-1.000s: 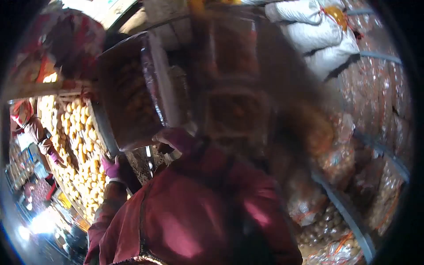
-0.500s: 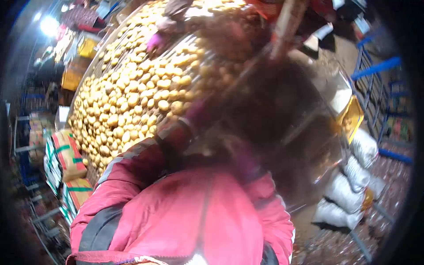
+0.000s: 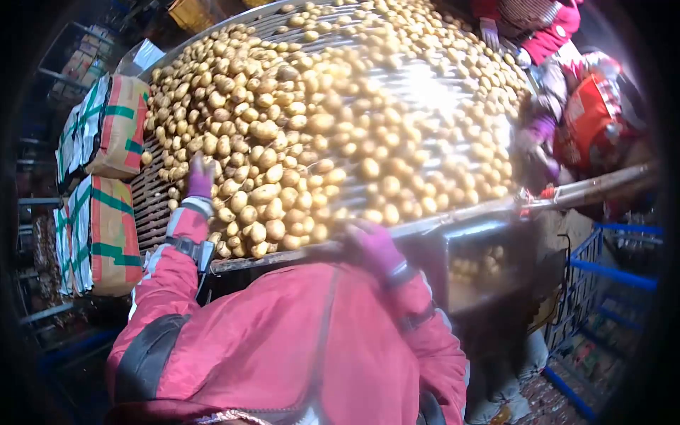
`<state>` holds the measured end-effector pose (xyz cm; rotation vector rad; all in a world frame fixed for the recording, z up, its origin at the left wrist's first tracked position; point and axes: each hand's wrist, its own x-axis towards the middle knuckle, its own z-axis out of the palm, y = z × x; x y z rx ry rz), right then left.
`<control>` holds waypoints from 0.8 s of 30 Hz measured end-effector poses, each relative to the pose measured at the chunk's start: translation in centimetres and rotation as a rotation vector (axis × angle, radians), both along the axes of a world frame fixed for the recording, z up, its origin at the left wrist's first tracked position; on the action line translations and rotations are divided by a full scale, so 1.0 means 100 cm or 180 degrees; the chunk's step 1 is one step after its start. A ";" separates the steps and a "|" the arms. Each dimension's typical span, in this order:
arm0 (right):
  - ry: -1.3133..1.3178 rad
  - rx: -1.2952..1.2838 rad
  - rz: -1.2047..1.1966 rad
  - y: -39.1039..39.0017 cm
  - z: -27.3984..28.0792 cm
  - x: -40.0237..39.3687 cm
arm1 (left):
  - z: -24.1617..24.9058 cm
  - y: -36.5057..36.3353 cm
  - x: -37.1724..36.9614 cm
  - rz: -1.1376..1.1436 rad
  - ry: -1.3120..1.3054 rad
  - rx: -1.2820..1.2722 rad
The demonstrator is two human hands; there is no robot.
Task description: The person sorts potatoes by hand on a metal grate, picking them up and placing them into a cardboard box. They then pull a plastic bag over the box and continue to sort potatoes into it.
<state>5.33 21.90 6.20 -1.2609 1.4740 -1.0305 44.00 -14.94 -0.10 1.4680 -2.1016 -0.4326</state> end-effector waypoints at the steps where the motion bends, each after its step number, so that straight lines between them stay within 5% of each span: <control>1: 0.0122 -0.0111 0.0095 -0.006 0.007 0.002 | 0.023 0.025 -0.030 0.0167 -0.1236 -0.0442; 5: -0.0120 0.0047 0.0009 -0.023 0.022 0.013 | 0.024 0.026 -0.123 -0.0033 -0.0668 -0.0724; 6: -0.0227 0.0058 -0.0031 -0.026 0.025 0.014 | 0.057 0.038 -0.150 -0.0096 -0.1130 -0.0625; 10: -0.0711 0.0267 -0.0274 -0.031 0.032 0.017 | 0.041 0.020 -0.205 -0.0351 -0.1412 -0.0457; 12: -0.1676 0.0967 -0.0732 -0.029 0.040 0.016 | 0.061 0.034 -0.240 -0.0650 -0.1899 -0.0009; 13: -0.1394 0.0785 -0.0666 -0.025 0.040 0.017 | 0.027 0.045 -0.252 -0.0767 -0.2173 -0.1042; 15: -0.1002 0.0540 -0.0586 -0.020 0.037 0.015 | 0.016 0.064 -0.293 -0.0980 -0.1263 -0.0251; 18: -0.0768 0.0483 -0.0507 -0.010 0.027 0.006 | 0.054 0.108 -0.336 -0.1647 -0.1531 0.0758; 19: -0.0558 0.0402 -0.0449 -0.007 0.024 0.001 | 0.050 0.117 -0.338 -0.1796 -0.1003 0.0930; 21: 0.0091 0.0128 -0.0237 0.001 0.017 -0.003 | 0.038 0.137 -0.327 -0.2072 0.0010 0.1297; 24: 0.0185 0.0224 -0.0106 0.008 0.005 -0.015 | 0.046 0.152 -0.272 -0.2251 0.0346 0.1373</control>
